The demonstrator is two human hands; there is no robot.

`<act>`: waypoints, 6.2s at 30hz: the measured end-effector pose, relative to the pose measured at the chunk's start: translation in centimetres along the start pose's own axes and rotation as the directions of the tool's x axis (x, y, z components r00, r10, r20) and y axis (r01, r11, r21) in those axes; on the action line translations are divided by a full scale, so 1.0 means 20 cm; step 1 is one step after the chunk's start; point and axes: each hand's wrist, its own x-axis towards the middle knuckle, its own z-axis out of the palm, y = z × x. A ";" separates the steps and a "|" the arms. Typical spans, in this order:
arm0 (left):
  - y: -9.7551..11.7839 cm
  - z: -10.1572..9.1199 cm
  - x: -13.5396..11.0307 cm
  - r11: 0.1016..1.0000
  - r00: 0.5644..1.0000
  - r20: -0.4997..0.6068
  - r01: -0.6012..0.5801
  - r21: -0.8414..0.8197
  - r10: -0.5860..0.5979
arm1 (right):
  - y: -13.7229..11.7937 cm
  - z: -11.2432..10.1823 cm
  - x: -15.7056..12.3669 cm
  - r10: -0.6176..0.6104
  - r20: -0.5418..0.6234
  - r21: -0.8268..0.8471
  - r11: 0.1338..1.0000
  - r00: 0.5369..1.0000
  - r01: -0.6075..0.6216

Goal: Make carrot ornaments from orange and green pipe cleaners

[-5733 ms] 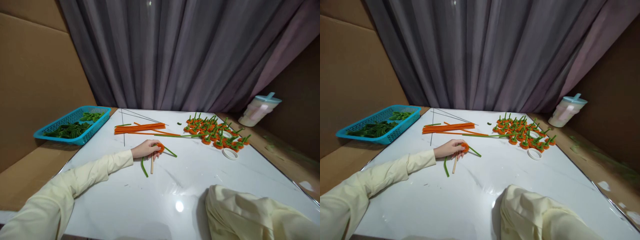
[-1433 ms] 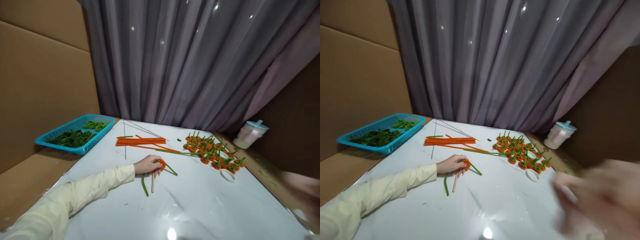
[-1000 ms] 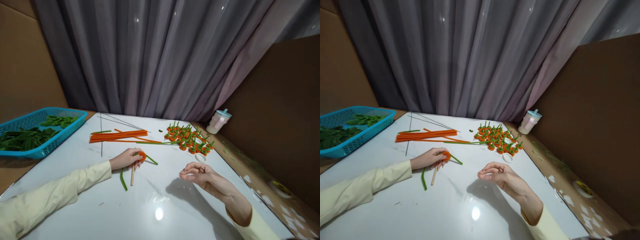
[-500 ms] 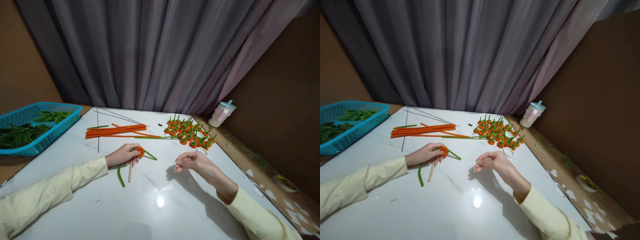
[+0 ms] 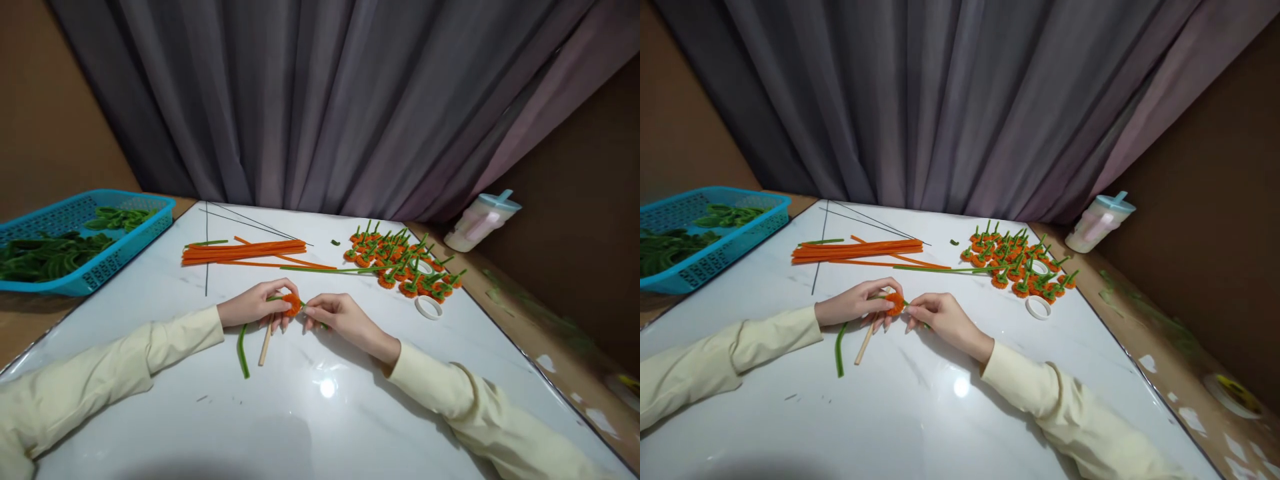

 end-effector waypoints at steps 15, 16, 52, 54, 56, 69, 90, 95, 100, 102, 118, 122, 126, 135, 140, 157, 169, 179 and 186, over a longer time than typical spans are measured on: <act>0.03 0.04 -0.04 0.996 0.990 0.110 -0.081 -0.039 0.085 | -0.05 0.00 -0.02 0.097 0.128 0.201 0.972 0.987 -0.121; 0.02 0.04 -0.04 0.996 0.989 0.120 -0.081 -0.032 0.084 | -0.06 0.00 -0.02 0.099 0.135 0.192 0.974 0.986 -0.124; 0.05 0.19 -0.07 1.000 0.964 -0.266 -0.015 -0.017 0.010 | 0.06 0.04 -0.09 -0.748 0.358 -0.908 -0.140 0.558 0.395; 0.05 0.18 -0.07 0.994 0.964 -0.262 -0.021 0.108 0.049 | 0.06 0.04 -0.09 -0.731 0.366 -0.902 -0.128 0.576 0.412; 0.05 0.17 -0.08 0.954 0.959 -0.260 -0.030 0.298 0.111 | 0.07 0.04 -0.09 -0.724 0.346 -0.903 -0.084 0.598 0.420; 0.07 0.19 -0.09 0.780 0.944 -0.166 -0.127 0.612 0.284 | 0.07 0.06 -0.09 -0.737 0.275 -0.898 0.031 0.617 0.438; -0.03 0.16 -0.04 0.979 0.952 -0.263 -0.117 0.168 0.159 | 0.07 0.07 -0.08 -0.711 0.039 -0.863 0.330 0.702 0.382; -0.03 0.16 -0.02 0.989 0.953 -0.296 -0.100 -0.109 0.064 | 0.10 0.06 -0.08 -0.700 0.060 -0.872 0.311 0.712 0.379; 0.00 0.15 0.00 0.899 0.968 -0.251 -0.109 -0.424 -0.001 | 0.10 0.06 -0.07 -0.709 0.028 -0.864 0.338 0.705 0.374; 0.00 0.15 0.00 0.880 0.976 -0.219 -0.103 -0.464 -0.001 | 0.09 0.07 -0.08 -0.717 0.041 -0.860 0.330 0.696 0.390; -0.04 0.16 -0.02 0.990 0.983 -0.178 -0.074 -0.124 0.051 | 0.13 0.07 -0.08 -0.700 0.119 -0.868 0.271 0.704 0.416; -0.03 0.17 -0.03 0.997 0.973 -0.217 -0.069 0.032 0.075 | 0.13 0.07 -0.08 -0.699 0.140 -0.872 0.248 0.701 0.422; -0.03 0.17 -0.04 0.940 0.950 -0.249 -0.103 0.325 0.190 | 0.13 0.07 -0.07 -0.695 0.176 -0.884 0.201 0.697 0.423; -0.08 0.18 -0.04 0.806 0.899 -0.225 -0.197 0.558 0.375 | 0.13 0.09 -0.08 -0.688 0.180 -0.873 0.217 0.703 0.436; -0.06 0.18 -0.03 0.860 0.903 -0.269 -0.178 0.478 0.336 | 0.11 0.11 -0.09 -0.666 0.136 -0.865 0.281 0.733 0.416; 0.00 0.11 0.00 0.936 0.999 -0.032 0.012 -0.351 -0.025 | 0.05 0.07 -0.05 -0.676 -0.046 -0.636 0.588 0.736 0.500; -0.01 0.11 -0.01 0.971 0.999 0.037 0.038 -0.235 -0.030 | 0.10 0.06 -0.04 -0.729 -0.009 -0.671 0.512 0.684 0.537; -0.02 0.12 0.01 0.951 0.994 -0.107 -0.051 -0.304 0.019 | 0.07 0.05 -0.04 -0.736 -0.121 -0.676 0.552 0.666 0.488; -0.05 0.10 0.01 0.967 0.968 -0.244 -0.118 -0.226 0.061 | 0.07 0.03 -0.04 -0.786 -0.071 -0.799 0.414 0.614 0.437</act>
